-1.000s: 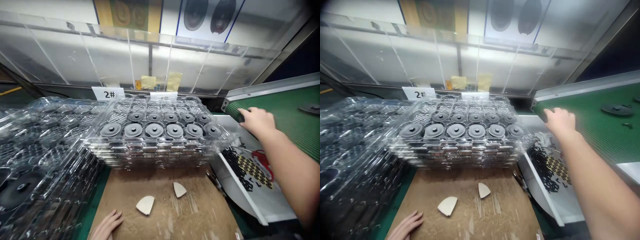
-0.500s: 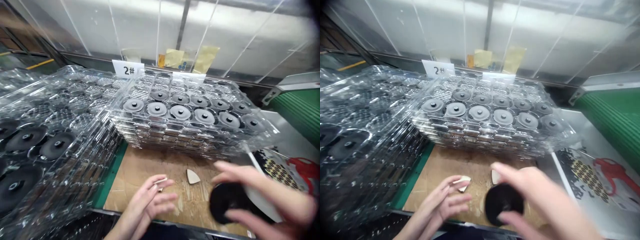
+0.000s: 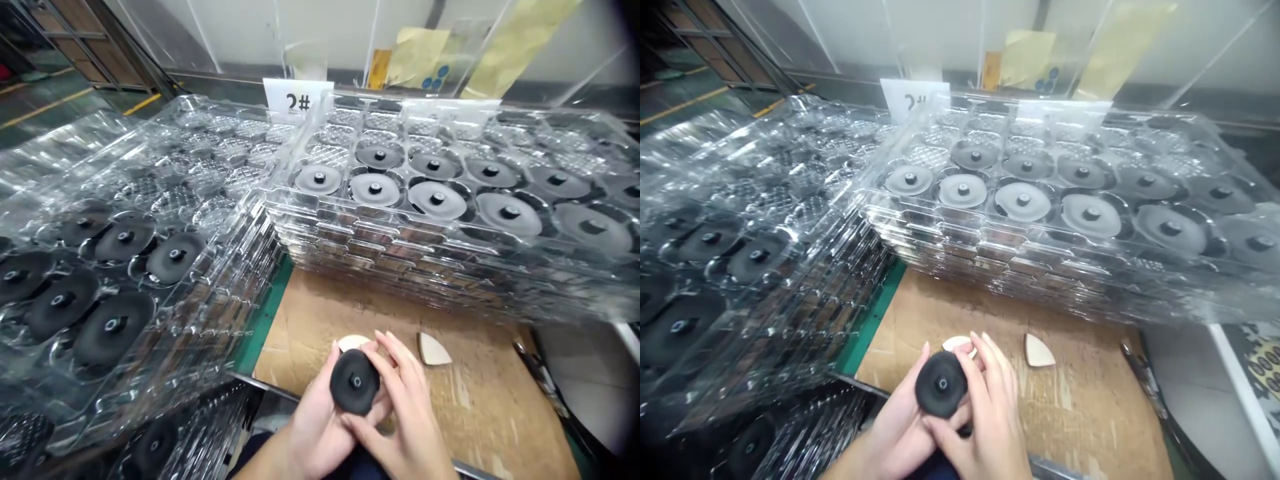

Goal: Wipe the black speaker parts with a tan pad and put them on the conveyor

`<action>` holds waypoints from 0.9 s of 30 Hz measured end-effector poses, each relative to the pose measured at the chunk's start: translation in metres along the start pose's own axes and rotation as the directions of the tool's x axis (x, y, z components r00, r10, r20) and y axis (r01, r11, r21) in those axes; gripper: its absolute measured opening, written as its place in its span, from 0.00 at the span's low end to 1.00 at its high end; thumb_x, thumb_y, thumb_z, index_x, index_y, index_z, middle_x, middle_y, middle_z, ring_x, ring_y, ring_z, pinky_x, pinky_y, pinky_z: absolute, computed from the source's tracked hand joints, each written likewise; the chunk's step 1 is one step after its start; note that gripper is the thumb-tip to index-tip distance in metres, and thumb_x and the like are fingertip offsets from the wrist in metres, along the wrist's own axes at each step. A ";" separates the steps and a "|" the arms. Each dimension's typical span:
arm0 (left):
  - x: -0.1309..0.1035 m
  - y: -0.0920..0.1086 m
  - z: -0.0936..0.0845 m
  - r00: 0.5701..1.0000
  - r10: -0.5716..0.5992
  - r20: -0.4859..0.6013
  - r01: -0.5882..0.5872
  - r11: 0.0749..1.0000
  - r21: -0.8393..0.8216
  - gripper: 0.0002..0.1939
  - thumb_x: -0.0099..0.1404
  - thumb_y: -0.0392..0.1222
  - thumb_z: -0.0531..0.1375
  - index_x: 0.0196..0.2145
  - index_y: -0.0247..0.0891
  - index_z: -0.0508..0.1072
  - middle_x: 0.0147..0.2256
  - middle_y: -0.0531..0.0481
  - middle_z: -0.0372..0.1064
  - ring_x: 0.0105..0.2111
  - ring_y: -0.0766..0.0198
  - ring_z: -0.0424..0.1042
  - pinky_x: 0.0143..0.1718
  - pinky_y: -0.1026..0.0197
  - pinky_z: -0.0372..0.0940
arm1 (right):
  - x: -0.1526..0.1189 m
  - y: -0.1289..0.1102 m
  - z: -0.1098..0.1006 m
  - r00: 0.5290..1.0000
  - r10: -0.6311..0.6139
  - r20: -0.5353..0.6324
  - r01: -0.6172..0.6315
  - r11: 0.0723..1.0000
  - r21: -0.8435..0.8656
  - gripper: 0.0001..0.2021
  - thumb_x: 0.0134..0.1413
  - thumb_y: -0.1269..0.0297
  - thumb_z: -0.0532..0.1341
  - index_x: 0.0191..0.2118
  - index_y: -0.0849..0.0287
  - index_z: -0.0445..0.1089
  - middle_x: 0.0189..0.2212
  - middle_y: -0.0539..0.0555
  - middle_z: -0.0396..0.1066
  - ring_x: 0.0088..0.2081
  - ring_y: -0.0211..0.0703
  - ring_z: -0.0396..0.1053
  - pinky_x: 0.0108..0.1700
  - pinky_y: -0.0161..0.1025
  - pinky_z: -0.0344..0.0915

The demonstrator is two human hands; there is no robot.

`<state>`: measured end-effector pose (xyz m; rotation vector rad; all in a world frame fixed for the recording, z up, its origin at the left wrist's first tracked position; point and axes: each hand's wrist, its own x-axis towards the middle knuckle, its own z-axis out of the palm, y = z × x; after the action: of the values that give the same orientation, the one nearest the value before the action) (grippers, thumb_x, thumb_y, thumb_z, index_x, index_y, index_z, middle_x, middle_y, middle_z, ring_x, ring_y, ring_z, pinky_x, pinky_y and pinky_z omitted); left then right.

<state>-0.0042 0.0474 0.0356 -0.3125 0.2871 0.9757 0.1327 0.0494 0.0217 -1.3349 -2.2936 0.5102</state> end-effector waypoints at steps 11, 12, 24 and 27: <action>-0.031 0.046 -0.032 0.998 -0.064 -0.026 0.069 0.909 0.411 0.24 0.61 0.53 0.53 0.50 0.36 0.65 0.45 0.39 0.70 0.41 0.53 0.72 0.37 0.59 0.64 | 0.029 0.006 -0.009 0.960 -0.150 0.238 0.116 0.982 0.152 0.36 0.49 0.50 0.59 0.61 0.54 0.47 0.59 0.61 0.46 0.59 0.56 0.50 0.53 0.49 0.60; -0.032 0.048 -0.032 0.999 -0.023 -0.037 0.036 0.923 0.384 0.24 0.61 0.53 0.53 0.52 0.38 0.63 0.46 0.39 0.69 0.42 0.52 0.72 0.38 0.57 0.64 | 0.027 0.012 -0.004 0.972 -0.066 0.225 0.037 0.991 0.128 0.35 0.51 0.50 0.57 0.62 0.54 0.45 0.58 0.61 0.48 0.57 0.55 0.54 0.50 0.48 0.63; -0.037 0.059 -0.025 0.948 0.286 -0.142 -0.231 0.921 0.313 0.24 0.63 0.42 0.54 0.56 0.39 0.54 0.54 0.36 0.61 0.52 0.44 0.63 0.51 0.51 0.59 | 0.006 0.028 0.062 0.991 0.041 0.131 -0.059 0.988 0.141 0.11 0.56 0.67 0.50 0.42 0.55 0.67 0.31 0.53 0.70 0.32 0.42 0.68 0.34 0.40 0.68; -0.038 0.058 -0.023 0.940 0.313 -0.135 -0.255 0.909 0.331 0.22 0.62 0.42 0.55 0.53 0.38 0.59 0.53 0.37 0.62 0.52 0.44 0.62 0.52 0.49 0.59 | 0.027 0.022 0.040 0.990 0.070 0.123 -0.090 0.983 0.163 0.13 0.55 0.65 0.53 0.46 0.54 0.65 0.36 0.52 0.71 0.37 0.43 0.69 0.38 0.41 0.67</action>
<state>-0.0749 0.0400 0.0207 -0.0724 0.6643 1.1735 0.1145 0.0795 -0.0183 -1.3505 -2.2375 0.8093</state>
